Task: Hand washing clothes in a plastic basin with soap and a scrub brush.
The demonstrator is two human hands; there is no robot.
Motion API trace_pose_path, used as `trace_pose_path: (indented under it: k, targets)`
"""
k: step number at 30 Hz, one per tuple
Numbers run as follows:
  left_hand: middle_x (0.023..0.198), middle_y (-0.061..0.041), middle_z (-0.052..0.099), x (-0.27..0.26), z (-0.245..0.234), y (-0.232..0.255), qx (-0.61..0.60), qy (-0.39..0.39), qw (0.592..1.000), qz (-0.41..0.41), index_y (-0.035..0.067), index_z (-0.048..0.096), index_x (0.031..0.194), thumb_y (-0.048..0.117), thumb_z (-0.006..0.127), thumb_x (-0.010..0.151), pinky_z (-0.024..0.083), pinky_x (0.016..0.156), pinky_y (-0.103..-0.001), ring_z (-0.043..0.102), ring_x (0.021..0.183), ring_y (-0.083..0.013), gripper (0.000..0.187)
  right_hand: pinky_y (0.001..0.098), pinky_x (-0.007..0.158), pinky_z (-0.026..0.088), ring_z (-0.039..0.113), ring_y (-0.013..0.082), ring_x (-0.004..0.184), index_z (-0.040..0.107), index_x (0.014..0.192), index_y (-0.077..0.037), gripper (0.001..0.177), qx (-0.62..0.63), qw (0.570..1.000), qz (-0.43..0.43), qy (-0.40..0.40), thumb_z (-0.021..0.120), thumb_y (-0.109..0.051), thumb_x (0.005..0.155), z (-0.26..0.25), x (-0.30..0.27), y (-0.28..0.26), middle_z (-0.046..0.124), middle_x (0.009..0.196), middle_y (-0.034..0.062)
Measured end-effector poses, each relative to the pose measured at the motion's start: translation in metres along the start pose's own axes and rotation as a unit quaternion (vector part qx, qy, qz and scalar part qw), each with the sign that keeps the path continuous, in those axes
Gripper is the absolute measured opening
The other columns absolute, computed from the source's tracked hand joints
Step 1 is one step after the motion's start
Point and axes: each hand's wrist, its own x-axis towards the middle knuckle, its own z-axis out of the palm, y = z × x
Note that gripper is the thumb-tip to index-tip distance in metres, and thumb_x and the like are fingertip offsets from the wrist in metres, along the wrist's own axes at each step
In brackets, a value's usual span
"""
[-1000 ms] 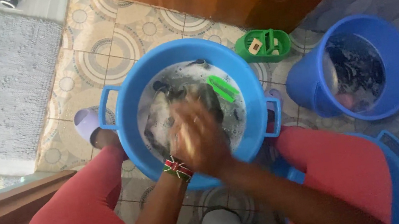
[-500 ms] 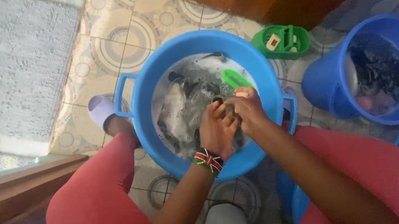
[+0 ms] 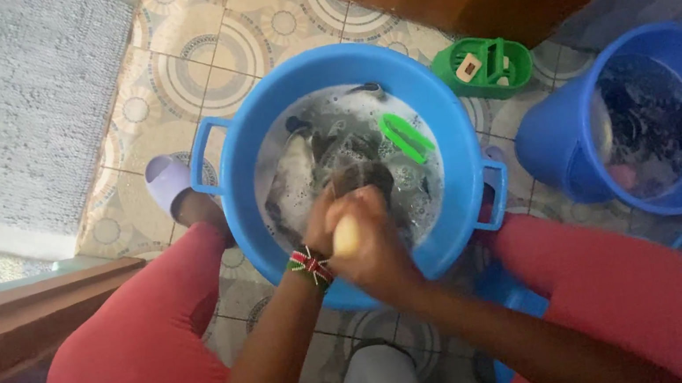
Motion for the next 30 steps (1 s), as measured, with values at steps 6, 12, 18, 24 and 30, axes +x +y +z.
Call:
trace_pose_path:
  k: [6, 12, 18, 24, 30]
  targets:
    - [0.127, -0.012, 0.063, -0.006, 0.036, 0.003, -0.105, -0.096, 0.990, -0.006, 0.006, 0.053, 0.137, 0.024, 0.047, 0.105, 0.050, 0.095, -0.039, 0.061, 0.111, -0.0239, 0.037, 0.0519, 0.087, 0.040, 0.052, 0.0358, 0.107, 0.062, 0.102, -0.014, 0.043, -0.306, 0.934, -0.181, 0.034, 0.087, -0.037, 0.077, -0.021, 0.025, -0.069, 0.052, 0.114, 0.0161]
    - [0.142, -0.013, 0.054, -0.017, 0.047, 0.010, -0.203, -0.162, 0.966, -0.001, 0.007, 0.043, 0.148, 0.031, 0.042, 0.109, 0.045, 0.109, -0.040, 0.054, 0.128, -0.0249, 0.045, 0.0545, 0.096, 0.036, 0.052, 0.0393, 0.113, 0.060, 0.105, -0.006, 0.041, -0.364, 0.905, -0.183, 0.123, 0.077, -0.038, 0.085, -0.041, 0.050, -0.072, 0.052, 0.116, 0.0186]
    - [0.158, -0.013, 0.046, -0.029, 0.059, 0.031, -0.301, -0.224, 0.927, 0.002, 0.009, 0.033, 0.158, 0.039, 0.037, 0.113, 0.039, 0.124, -0.040, 0.047, 0.145, -0.0259, 0.054, 0.0550, 0.092, 0.038, 0.053, 0.0376, 0.106, 0.062, 0.105, -0.007, 0.037, -0.362, 0.909, -0.183, 0.095, 0.078, -0.035, 0.087, -0.052, 0.055, -0.066, 0.054, 0.110, 0.0171]
    - [0.138, -0.006, 0.063, -0.047, 0.086, 0.116, 0.387, -0.114, 0.914, -0.051, 0.013, 0.047, 0.144, 0.021, 0.062, 0.090, 0.054, 0.105, -0.034, 0.063, 0.127, -0.0185, 0.057, 0.0530, 0.089, 0.040, 0.052, 0.0411, 0.104, 0.061, 0.105, -0.007, 0.031, -0.357, 0.902, -0.143, 0.196, 0.078, -0.027, 0.088, -0.062, 0.078, -0.061, 0.053, 0.108, 0.0206]
    - [0.142, -0.004, 0.064, -0.046, 0.080, 0.111, -0.272, -0.130, 0.946, -0.119, 0.012, 0.048, 0.153, 0.008, 0.044, 0.092, 0.048, 0.106, -0.031, 0.062, 0.125, -0.0161, 0.061, 0.0571, 0.101, 0.048, 0.057, 0.0389, 0.107, 0.056, 0.111, -0.006, 0.031, 0.159, 0.945, 0.096, 0.269, 0.074, -0.014, 0.087, -0.090, 0.107, 0.038, 0.056, 0.107, 0.0161]
